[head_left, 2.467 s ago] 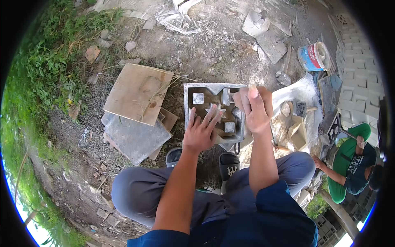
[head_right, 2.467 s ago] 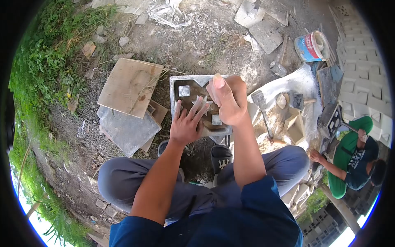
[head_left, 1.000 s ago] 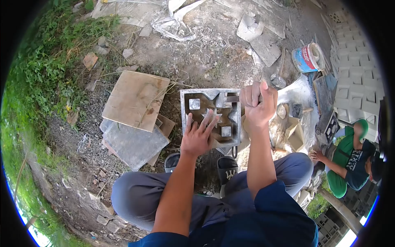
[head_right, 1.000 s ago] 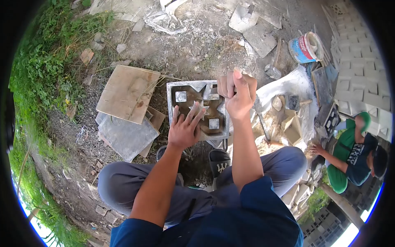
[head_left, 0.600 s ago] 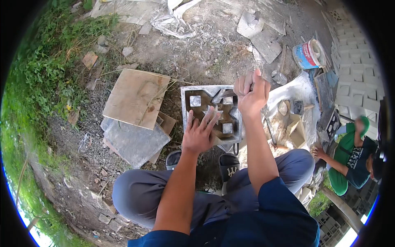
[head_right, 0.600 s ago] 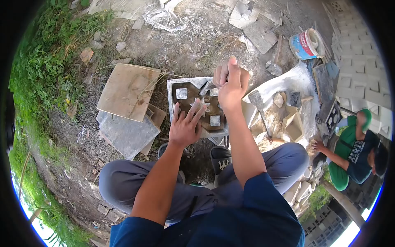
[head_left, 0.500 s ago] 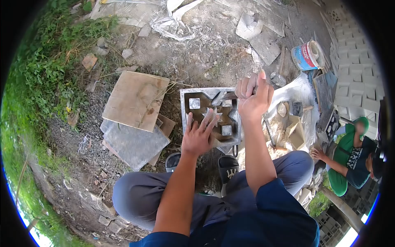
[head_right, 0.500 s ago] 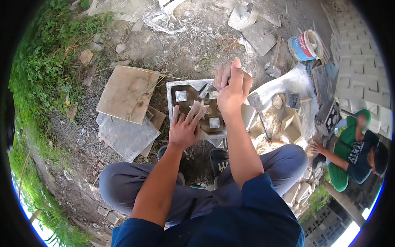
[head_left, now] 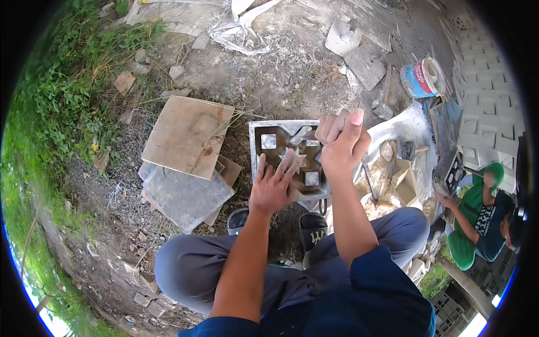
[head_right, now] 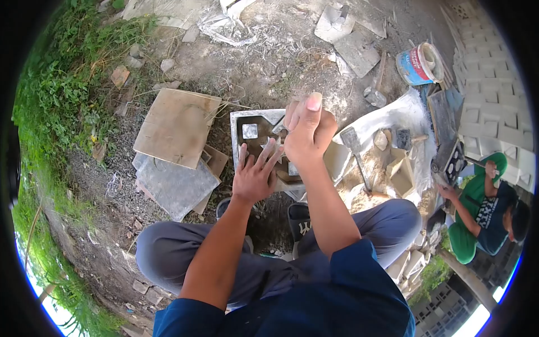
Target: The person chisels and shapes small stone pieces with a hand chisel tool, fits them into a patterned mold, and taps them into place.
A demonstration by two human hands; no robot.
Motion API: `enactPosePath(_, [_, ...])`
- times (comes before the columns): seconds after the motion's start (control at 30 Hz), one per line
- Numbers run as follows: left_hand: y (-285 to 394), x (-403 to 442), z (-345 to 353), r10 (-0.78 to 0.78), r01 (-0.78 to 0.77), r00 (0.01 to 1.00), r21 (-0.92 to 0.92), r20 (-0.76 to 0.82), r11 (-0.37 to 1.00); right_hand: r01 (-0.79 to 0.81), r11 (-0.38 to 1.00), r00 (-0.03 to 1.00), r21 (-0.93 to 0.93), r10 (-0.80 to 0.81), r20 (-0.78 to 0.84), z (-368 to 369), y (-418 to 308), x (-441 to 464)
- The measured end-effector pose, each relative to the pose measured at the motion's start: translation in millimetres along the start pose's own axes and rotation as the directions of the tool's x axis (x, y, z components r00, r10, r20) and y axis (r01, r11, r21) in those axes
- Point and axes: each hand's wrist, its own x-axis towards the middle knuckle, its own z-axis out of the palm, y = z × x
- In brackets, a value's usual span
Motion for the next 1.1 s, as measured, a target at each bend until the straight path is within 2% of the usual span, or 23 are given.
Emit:
enactPosePath(0.1, [0.2,-3.3,1.8,0.001,-0.001,1.000,-0.006,-0.022,1.000,0.041,0.984,0.999,-0.171,-0.044,-0.014,1.2,19.8,-2.3])
enactPosePath(0.2, [0.9,0.4,1.5,-0.003,0.003,1.000,0.005,-0.013,1.000,0.048,0.973,0.998,-0.225,-0.054,-0.024,1.5,4.1,-0.8])
enactPosePath(0.23, [-0.3,2.3,2.4,0.001,-0.001,1.000,-0.008,-0.024,1.000,0.065,0.993,0.998,-0.097,-0.067,-0.017,-1.0,-2.2,-2.9])
enactPosePath(0.27, [-0.5,-0.2,2.5,0.001,-0.002,1.000,-0.024,-0.027,1.000,0.057,0.994,0.998,-0.093,-0.059,-0.012,0.2,3.4,-3.9])
enactPosePath(0.37, [0.7,-0.1,0.8,-0.001,0.001,1.000,-0.013,-0.018,1.000,-0.009,0.971,0.999,-0.238,-0.003,-0.052,-7.1,27.5,-9.1])
enactPosePath(0.47, [0.0,-0.2,1.4,-0.002,0.002,1.000,0.001,0.000,1.000,0.037,0.953,0.998,-0.301,-0.050,-0.036,-0.4,7.6,-10.1])
enactPosePath(0.5, [0.6,0.3,0.0,-0.011,0.011,1.000,-0.033,0.003,0.999,0.120,0.971,0.992,-0.207,-0.128,-0.024,-0.9,4.0,-12.9])
enactPosePath(0.53, [0.1,-1.8,-1.6,-0.021,0.022,1.000,-0.033,0.010,0.999,0.108,0.973,0.993,-0.205,-0.115,-0.022,0.3,8.3,-16.1])
enactPosePath(0.6, [0.9,-0.7,-0.9,-0.006,0.005,1.000,-0.025,-0.021,1.000,0.093,0.925,0.995,-0.369,-0.099,0.003,-0.4,18.1,-19.3])
enactPosePath(0.73, [-0.3,-0.2,1.5,0.007,-0.008,0.999,-0.020,-0.039,1.000,0.053,0.969,0.999,-0.240,-0.051,0.017,5.7,-5.9,-9.4])
enactPosePath(0.77, [-2.3,0.5,2.2,-0.002,0.001,0.999,-0.018,-0.040,1.000,0.095,0.970,0.995,-0.223,-0.095,0.011,4.5,-8.3,-11.3])
enactPosePath(0.9, [2.9,-1.8,0.6,0.010,-0.011,0.999,-0.017,-0.039,1.000,-0.042,0.951,0.997,-0.307,0.059,0.044,-2.2,14.4,-2.4])
enactPosePath(0.93, [1.1,0.8,-0.5,0.006,-0.006,0.999,-0.005,-0.032,1.000,-0.032,0.952,0.998,-0.305,0.047,0.043,-2.8,9.5,0.0])
enactPosePath(1.0, [-2.0,3.8,-0.5,0.005,-0.005,1.000,0.005,-0.026,1.000,0.028,0.991,0.997,-0.129,-0.019,0.073,-3.2,-1.6,-4.3])
enactPosePath(1.07, [0.0,-1.2,0.5,-0.004,0.004,1.000,0.008,0.004,1.000,0.020,0.985,0.999,-0.173,-0.011,0.051,-6.0,7.0,-11.4])
enactPosePath(1.1, [-0.7,-1.2,0.3,-0.006,0.006,1.000,-0.005,0.010,1.000,-0.038,0.967,0.997,-0.253,0.053,0.054,-5.3,11.9,-8.3])
